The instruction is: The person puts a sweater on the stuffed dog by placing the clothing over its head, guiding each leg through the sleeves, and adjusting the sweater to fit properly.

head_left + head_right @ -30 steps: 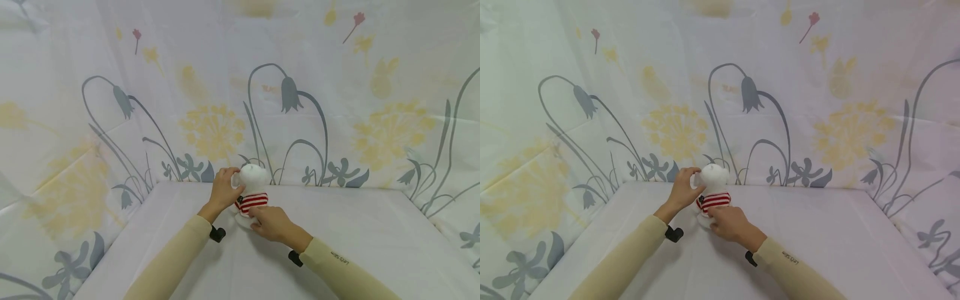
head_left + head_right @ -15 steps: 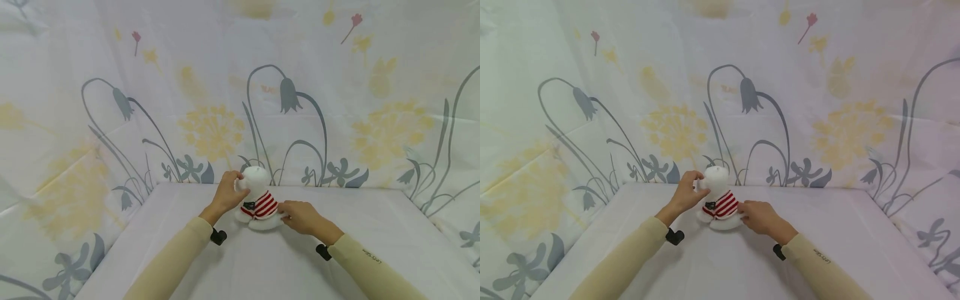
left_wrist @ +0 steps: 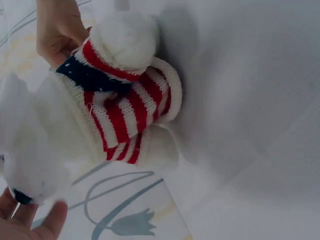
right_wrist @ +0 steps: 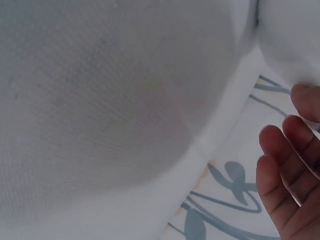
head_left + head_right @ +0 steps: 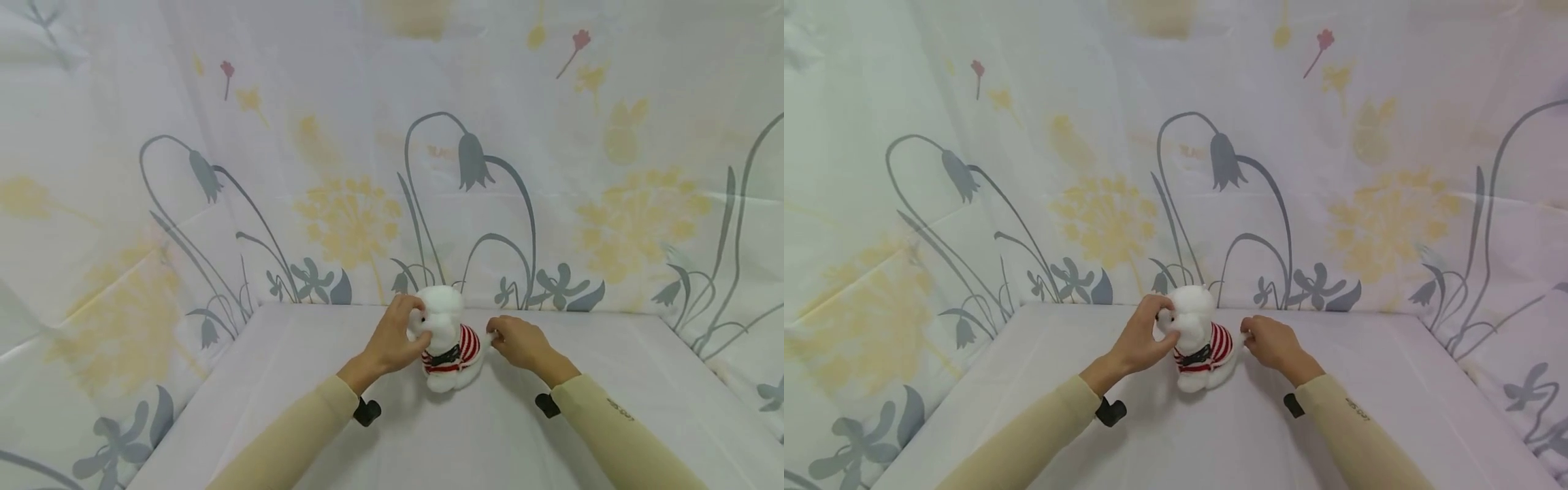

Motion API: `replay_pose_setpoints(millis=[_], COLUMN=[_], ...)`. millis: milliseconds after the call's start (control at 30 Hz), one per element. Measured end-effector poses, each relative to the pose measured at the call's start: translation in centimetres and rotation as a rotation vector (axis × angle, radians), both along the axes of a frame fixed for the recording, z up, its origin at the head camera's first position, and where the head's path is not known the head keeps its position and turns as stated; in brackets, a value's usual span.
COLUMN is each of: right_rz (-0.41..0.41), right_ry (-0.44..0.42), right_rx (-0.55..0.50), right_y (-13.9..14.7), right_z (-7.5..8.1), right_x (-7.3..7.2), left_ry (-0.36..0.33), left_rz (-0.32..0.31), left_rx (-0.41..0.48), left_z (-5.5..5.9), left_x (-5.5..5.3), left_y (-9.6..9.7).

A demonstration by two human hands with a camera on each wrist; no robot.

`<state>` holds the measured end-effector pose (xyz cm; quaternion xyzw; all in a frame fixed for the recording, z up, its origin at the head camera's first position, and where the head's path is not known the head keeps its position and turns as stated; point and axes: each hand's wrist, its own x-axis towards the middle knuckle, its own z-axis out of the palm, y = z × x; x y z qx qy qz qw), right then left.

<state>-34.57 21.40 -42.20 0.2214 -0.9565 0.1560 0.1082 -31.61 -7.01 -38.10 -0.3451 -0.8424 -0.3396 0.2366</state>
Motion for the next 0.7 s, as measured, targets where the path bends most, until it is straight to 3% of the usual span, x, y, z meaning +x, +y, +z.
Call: replay_pose_setpoints(millis=[200,433,567,700], right_rz=[0.025,0.145,0.085,0.009], right_ry=[0.057,0.127,0.153,0.208], right_rx=[-0.112,-0.326,-0.397,-0.405], right_y=[-1.2,-6.2,-8.6,-9.5], right_z=[0.5,2.8,3.1,3.2], right_x=[1.3,4.3,4.8,4.8], left_ry=[-0.156,-0.361,-0.467,-0.528], left_rz=[-0.03,0.003,-0.02,-0.073], left_rx=[0.057,0.097,0.113,0.131], left_z=[0.1,0.3,0.3,0.2], left_x=[-0.6,-1.5,-1.5,-1.6], left_y=[-0.7,-1.7,-1.7,-1.7])
